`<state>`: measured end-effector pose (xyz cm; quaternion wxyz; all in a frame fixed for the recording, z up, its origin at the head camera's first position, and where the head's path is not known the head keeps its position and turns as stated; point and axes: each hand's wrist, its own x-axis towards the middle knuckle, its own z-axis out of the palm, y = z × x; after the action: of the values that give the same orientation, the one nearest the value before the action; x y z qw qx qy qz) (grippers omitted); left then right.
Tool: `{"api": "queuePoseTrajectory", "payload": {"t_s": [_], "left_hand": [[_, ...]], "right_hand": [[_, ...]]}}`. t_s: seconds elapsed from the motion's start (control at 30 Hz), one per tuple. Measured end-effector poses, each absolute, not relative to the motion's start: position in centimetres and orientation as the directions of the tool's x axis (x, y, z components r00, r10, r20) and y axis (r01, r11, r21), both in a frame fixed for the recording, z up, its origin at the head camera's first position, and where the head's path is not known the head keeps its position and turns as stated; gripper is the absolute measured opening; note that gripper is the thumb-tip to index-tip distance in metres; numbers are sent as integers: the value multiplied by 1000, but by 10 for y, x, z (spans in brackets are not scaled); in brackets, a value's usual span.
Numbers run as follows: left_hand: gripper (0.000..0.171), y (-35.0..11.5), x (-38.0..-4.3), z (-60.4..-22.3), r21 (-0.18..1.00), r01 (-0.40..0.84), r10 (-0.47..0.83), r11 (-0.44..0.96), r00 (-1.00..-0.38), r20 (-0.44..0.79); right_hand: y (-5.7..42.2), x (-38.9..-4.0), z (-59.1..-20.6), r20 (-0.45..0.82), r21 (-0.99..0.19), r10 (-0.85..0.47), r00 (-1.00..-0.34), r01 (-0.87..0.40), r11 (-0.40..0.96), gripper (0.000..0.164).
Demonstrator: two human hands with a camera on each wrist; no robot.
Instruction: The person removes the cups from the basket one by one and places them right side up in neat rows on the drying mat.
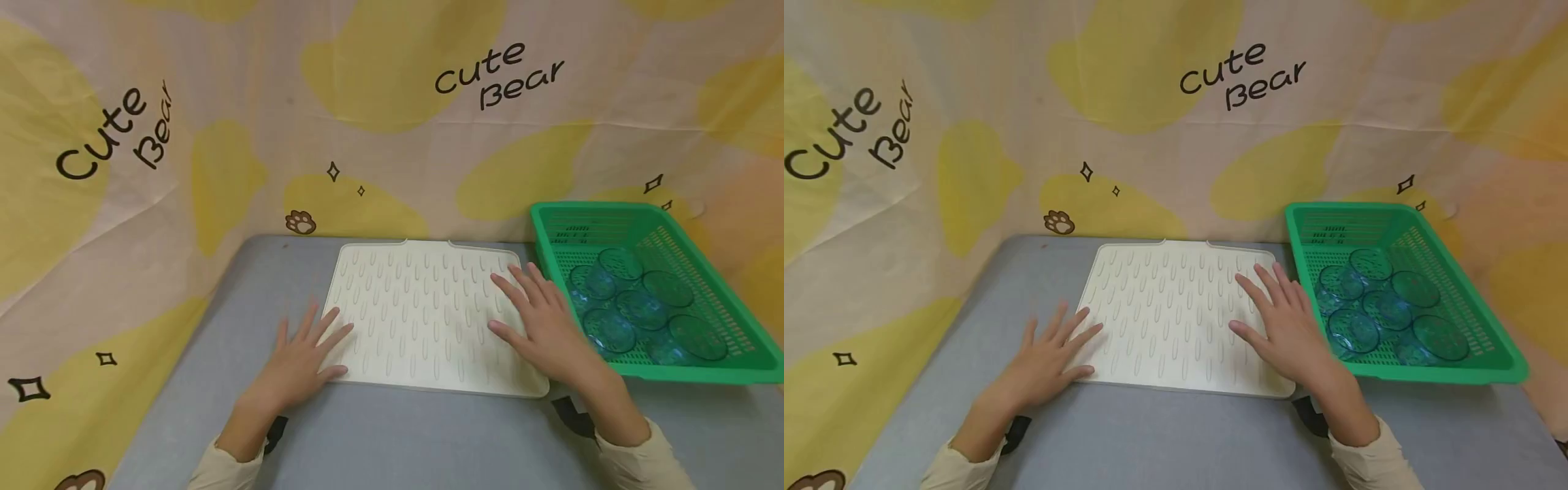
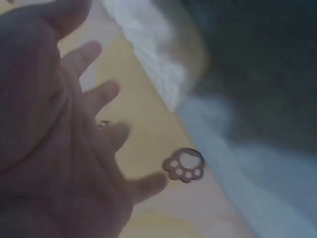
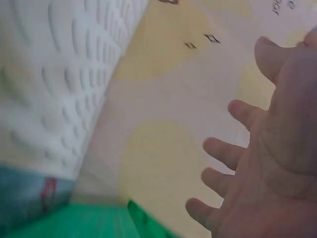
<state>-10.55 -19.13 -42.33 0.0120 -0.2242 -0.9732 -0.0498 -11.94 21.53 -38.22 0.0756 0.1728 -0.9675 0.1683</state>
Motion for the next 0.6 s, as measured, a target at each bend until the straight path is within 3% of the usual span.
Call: {"api": "queuePoseTrajectory", "payload": {"t_s": [0.2,0.37,0.6], "left_hand": [[53,-208,-104,-429,232,409,437,883,-895,-86],[55,-209,-111,-429,250,401,439,881,-891,-117],[58,-197,-117,-421,216,370,407,903,-899,-162]], "right_hand": [[258,-106,-373,200,-372,-290,-936,-346,861,72],[302,-104,-369,172,-421,-275,-946,-322,848,71],[347,-103,-367,67,-295,-242,-968,-251,922,84]]}}
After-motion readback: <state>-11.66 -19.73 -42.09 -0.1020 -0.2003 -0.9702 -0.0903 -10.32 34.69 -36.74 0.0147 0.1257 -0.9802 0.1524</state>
